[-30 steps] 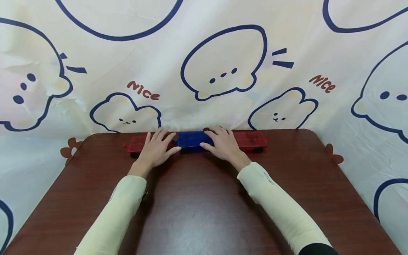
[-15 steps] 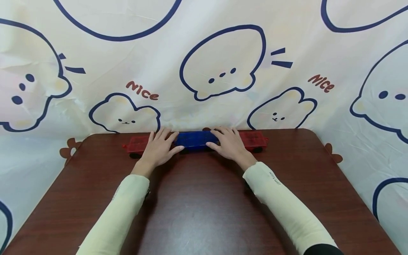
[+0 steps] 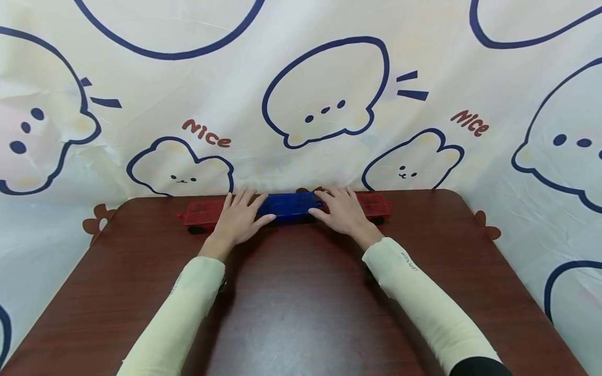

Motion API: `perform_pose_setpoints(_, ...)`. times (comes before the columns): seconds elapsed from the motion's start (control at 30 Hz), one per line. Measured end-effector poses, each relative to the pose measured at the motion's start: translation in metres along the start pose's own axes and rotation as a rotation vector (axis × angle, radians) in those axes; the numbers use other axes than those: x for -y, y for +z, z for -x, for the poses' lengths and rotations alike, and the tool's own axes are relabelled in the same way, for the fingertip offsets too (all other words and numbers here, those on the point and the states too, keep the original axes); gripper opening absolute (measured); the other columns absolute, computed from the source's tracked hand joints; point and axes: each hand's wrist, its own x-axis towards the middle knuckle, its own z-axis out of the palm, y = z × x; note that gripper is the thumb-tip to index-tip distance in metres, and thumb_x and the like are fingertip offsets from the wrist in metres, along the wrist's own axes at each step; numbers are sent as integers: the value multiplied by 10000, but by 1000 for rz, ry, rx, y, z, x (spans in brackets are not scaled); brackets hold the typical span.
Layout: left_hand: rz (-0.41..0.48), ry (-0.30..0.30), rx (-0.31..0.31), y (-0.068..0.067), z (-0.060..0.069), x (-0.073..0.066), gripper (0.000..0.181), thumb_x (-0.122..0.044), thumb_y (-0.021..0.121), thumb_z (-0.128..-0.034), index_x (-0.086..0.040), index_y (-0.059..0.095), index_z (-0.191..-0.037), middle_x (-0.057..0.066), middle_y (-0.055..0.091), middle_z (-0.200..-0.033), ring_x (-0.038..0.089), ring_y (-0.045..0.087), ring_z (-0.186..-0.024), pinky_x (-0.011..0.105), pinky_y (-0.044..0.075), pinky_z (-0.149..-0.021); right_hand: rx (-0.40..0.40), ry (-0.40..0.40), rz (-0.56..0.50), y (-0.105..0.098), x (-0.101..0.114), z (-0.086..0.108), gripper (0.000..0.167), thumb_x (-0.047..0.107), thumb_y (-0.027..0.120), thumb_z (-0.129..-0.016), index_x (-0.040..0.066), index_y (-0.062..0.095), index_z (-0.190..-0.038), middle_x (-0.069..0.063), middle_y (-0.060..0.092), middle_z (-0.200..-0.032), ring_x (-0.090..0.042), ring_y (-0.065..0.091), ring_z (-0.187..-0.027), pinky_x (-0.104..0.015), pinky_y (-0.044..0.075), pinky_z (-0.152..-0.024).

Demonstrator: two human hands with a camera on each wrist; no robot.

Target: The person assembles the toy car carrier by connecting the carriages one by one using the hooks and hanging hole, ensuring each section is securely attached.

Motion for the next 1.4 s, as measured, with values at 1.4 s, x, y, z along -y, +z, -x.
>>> perform_pose_setpoints(1.4, 11, -10, 49, 12, -13, -24, 698, -604, 435, -1027, -175, 396, -1575, 148, 330, -1610, 394, 180, -1517, 639, 101, -1191, -26, 5, 8, 5, -28, 14, 616, 537, 520, -1018, 136, 532, -1486, -111, 459, -1530, -345, 364, -1428, -602, 184, -1189)
